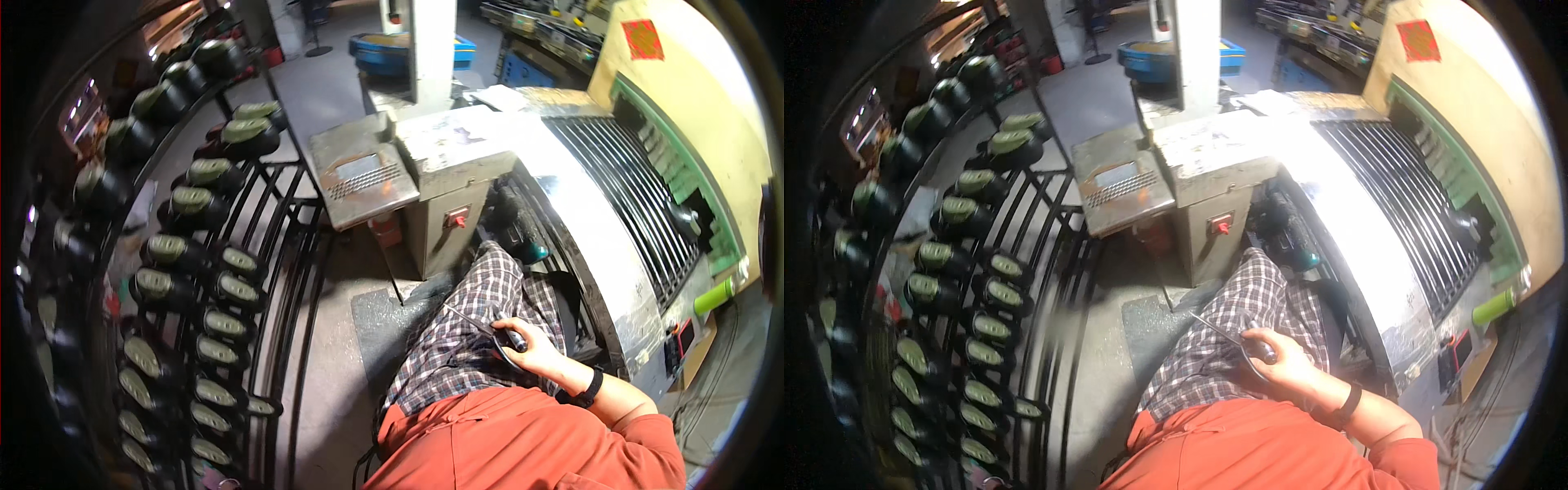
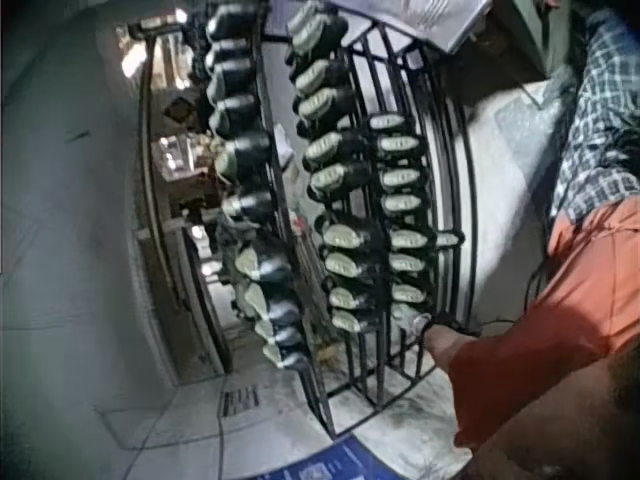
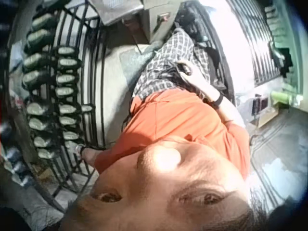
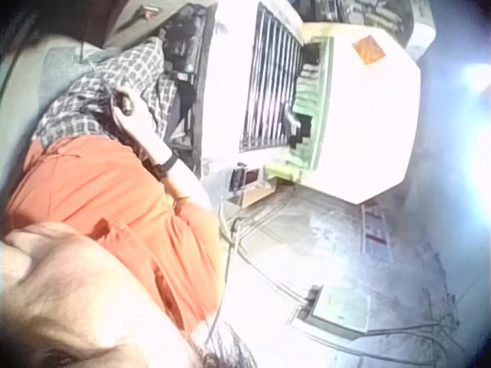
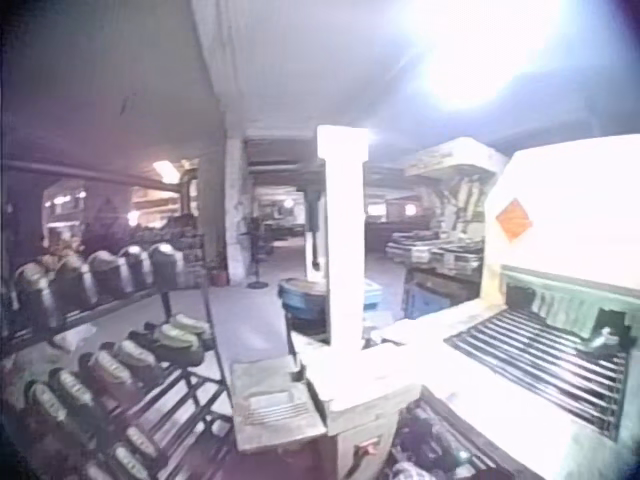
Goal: The recorder is marking and trimming shoe components using a pen and scissors in an industrial setting.
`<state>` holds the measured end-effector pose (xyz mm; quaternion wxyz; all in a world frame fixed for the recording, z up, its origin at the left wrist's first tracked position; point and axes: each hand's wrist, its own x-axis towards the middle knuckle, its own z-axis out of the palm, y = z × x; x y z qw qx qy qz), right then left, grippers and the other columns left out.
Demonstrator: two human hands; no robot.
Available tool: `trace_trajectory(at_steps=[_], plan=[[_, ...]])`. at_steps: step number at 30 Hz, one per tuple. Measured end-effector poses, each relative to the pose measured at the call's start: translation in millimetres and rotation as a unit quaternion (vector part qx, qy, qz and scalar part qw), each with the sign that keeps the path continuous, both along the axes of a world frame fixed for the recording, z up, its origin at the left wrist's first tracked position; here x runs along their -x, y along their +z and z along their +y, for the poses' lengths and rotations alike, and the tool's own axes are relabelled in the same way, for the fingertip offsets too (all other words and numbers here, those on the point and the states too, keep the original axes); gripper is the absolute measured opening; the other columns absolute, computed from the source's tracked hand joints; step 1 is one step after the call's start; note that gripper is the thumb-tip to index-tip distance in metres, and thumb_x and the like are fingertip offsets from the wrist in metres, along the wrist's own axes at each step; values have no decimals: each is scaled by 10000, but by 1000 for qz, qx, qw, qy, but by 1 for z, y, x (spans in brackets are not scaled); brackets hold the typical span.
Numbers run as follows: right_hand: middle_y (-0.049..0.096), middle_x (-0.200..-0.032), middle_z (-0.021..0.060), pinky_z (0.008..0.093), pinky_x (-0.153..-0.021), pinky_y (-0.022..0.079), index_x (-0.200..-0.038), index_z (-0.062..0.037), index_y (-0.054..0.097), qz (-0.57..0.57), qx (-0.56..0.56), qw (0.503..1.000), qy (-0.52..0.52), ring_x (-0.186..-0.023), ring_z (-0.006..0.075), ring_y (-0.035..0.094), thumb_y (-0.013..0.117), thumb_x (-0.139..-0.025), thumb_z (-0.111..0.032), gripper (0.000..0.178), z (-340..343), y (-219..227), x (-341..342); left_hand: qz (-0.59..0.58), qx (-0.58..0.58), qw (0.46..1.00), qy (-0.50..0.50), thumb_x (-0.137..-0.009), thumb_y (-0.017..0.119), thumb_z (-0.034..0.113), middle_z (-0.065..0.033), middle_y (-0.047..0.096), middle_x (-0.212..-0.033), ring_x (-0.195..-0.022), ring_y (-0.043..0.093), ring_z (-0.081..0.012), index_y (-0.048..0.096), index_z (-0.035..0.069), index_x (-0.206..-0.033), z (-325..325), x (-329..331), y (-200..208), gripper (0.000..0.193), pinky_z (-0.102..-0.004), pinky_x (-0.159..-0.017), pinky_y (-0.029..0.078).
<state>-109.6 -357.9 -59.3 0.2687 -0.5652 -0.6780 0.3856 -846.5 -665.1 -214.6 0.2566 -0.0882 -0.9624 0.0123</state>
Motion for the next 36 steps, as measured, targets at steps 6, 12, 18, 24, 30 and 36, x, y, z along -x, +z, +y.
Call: trace_trajectory(at_steps=[6,12,18,24,30,36], plan=[[642,-909,78,375,-680,528,-1170,-118,568,-225,-182,957,-14,-822,284,651,717,-684,-77,510,1,26,-56,158,-76,974,-145,-863,627,349,-251,630,-1102,-993,632,-361,567,-72,-1151,168,-94,83,513,-437,-812,528],[592,-786,99,400,-568,480,-1128,-112,599,-245,-210,913,-251,-672,308,610,736,-706,-111,444,-35,32,-140,-180,-187,798,-544,-924,581,171,-189,576,-1274,-1179,544,-306,528,-20,-1282,361,-265,117,408,-389,-1010,410],[544,-755,100,419,-577,462,-911,-126,618,-230,-171,872,-397,-681,322,575,715,-707,-135,226,-89,21,-205,-356,-101,495,-786,-917,585,105,-130,605,-1240,-1129,569,-196,542,-33,-1269,500,-526,193,381,-327,-964,436],[535,-757,104,413,-555,456,-1054,-139,626,-236,-123,814,-517,-655,313,572,733,-684,-143,386,-142,14,-234,-263,87,189,-942,-830,691,248,-255,544,-1263,-1171,524,-396,473,-34,-1318,567,-814,215,604,-420,-989,423],[556,-766,105,409,-530,441,-1052,-118,618,-291,-123,775,-547,-603,305,560,741,-684,-234,404,-166,-13,-250,-160,147,73,-973,-788,687,436,-273,447,-1352,-1193,490,-423,369,-16,-1388,552,-1074,196,816,-434,-1001,422],[588,-695,64,388,-465,434,-992,-140,631,-247,-126,751,-600,-541,249,576,766,-708,-292,349,-169,-25,-258,-42,173,49,-983,-693,740,547,-324,220,-1476,-1300,405,-420,285,-109,-1401,553,-1266,165,1067,-417,-1071,381]])
